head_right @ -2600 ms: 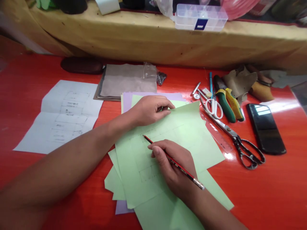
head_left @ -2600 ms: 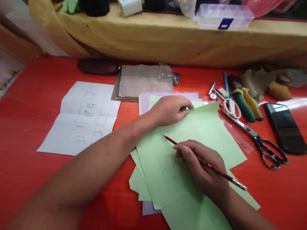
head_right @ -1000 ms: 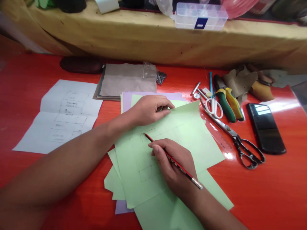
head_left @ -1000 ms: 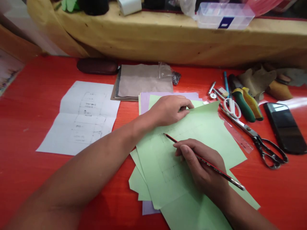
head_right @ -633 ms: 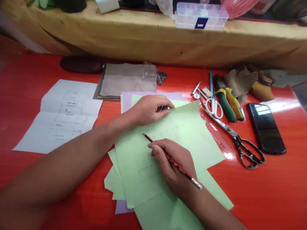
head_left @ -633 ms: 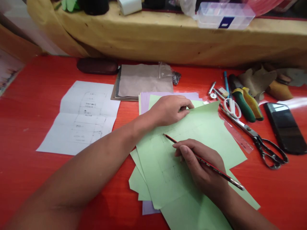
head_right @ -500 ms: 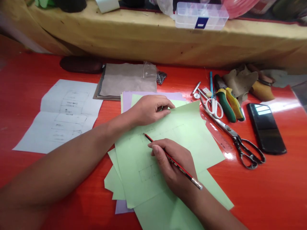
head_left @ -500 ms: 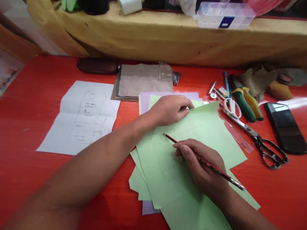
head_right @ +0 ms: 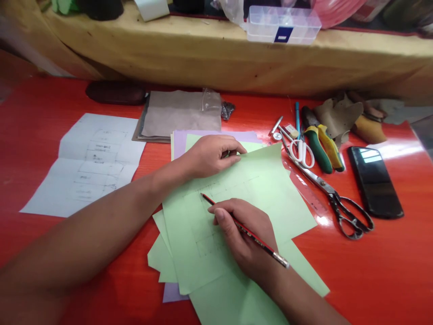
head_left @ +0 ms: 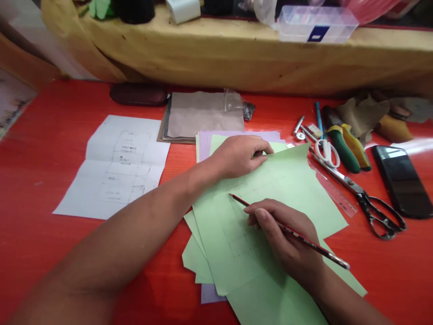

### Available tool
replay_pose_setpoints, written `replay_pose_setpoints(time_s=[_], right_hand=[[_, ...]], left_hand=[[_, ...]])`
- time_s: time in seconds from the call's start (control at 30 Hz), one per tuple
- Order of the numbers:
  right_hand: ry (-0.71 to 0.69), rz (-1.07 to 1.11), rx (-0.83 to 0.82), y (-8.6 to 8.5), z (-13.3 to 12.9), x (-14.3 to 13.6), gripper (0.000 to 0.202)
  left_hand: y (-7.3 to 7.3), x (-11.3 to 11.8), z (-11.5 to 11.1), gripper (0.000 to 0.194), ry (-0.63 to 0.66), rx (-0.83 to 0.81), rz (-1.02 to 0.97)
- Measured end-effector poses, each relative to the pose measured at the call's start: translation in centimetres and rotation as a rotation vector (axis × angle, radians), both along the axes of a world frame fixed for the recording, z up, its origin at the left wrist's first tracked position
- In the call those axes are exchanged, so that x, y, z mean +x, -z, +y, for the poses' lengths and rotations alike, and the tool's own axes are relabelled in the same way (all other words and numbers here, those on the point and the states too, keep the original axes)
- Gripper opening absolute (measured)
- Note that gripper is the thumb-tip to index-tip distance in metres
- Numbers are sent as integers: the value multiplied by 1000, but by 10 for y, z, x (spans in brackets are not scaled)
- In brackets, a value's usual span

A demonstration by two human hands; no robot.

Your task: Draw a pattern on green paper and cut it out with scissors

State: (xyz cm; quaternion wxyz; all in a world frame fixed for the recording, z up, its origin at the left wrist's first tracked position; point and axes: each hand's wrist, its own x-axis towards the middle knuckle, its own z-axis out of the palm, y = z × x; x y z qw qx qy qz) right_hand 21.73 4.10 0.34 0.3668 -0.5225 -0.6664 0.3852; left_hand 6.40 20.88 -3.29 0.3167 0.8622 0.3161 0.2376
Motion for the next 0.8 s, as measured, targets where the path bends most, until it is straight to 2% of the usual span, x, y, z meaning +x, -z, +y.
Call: replay_pose_setpoints(time_s=[0.17,0.3,0.43,0.53,0.63,0.8], right_hand=[[47,55,8,1,-1,1,25],[114,135,26,1,-6,6,25],[179,176,57,-3,-9,13,25],[214,209,91,-10,-10,15,25],[239,227,96,-15,-9,15,26],[240,250,89,-15,-8,18,27]], left_hand=[[-2,0,0,19,-2,-24,-25],[-9,1,-3,18,-39,-40,-28],[-22,-1,-7,17,-244,-96,29],[-30,-5,-10,14,-398,-180,-9],[-37,-12,-12,12,-446,-200,-22],[-50,-28,-21,15,-516,-233,66]])
